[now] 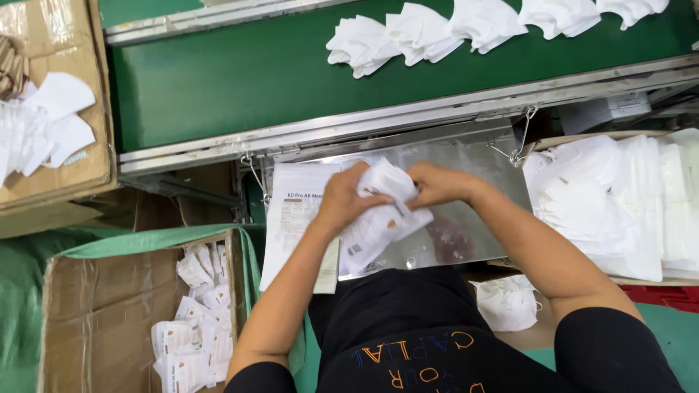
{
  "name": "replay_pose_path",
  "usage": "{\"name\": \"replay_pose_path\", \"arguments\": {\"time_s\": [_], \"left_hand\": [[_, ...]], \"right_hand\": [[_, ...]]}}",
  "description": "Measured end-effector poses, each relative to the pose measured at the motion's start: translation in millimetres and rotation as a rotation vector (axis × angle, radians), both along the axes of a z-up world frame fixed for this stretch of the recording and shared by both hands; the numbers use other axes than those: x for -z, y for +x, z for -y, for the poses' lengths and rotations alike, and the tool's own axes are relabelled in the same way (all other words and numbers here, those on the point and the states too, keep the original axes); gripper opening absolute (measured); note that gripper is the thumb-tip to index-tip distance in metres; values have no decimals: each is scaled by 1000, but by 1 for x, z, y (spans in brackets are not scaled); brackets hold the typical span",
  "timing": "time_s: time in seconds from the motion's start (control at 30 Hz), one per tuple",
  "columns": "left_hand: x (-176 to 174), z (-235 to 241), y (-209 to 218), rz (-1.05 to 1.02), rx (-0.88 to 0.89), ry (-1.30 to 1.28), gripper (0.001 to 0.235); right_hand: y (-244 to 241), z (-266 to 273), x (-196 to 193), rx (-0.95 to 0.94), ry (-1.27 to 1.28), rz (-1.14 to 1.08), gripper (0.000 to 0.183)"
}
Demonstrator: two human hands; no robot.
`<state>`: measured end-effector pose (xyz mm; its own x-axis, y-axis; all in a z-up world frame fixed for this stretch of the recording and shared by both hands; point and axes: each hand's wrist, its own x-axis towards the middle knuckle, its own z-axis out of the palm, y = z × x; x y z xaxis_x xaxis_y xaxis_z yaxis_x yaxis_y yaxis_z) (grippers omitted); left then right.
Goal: Packing several face masks into a plastic bag
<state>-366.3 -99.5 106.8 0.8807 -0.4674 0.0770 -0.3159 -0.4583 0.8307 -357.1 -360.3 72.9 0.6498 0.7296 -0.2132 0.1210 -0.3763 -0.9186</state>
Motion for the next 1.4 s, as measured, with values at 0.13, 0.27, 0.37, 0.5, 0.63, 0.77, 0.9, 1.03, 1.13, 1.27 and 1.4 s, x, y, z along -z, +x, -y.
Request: {"name": "replay_pose_path", "arguments": {"time_s": [0.13,0.27,0.37,0.5,0.63,0.77,0.9,1.03,1.13,1.27,1.4], "left_hand": [[3,2,-1,0,54,-153,60],[11,25,-18,-18,33,-79,52],[16,28,-16,7,44,-130,47],[22,26,-21,-25,-55,-379,17],[20,15,-19,-264,-141,-407,18],[23,7,-15,-185,-198,-428,16],[23,-3,-10,-16,-227,-302,19],[15,-10,-15,-185,-251,-229,22],[20,-19,-9,-50,-235,-294,25],[16,-19,6,-46,-181,-212,23],[11,18,-1,282,-13,-89,16]], "right_hand": [[-10,5,-20,17,-61,-142,30],[-26,-1,0,13,-336,72,23],[-20,17,10,-3,-230,238,27],[-35,-7,-8,220,184,165,29],[-25,-5,-22,113,76,106,22],[-15,-32,-53,371,103,253,32],[-14,-55,-34,337,14,230,27],[-39,-62,-32,361,33,203,28],[-57,-46,-21,401,58,120,28],[-68,-25,-12,457,-2,40,35],[-44,-35,-25,569,180,11,30]]}}
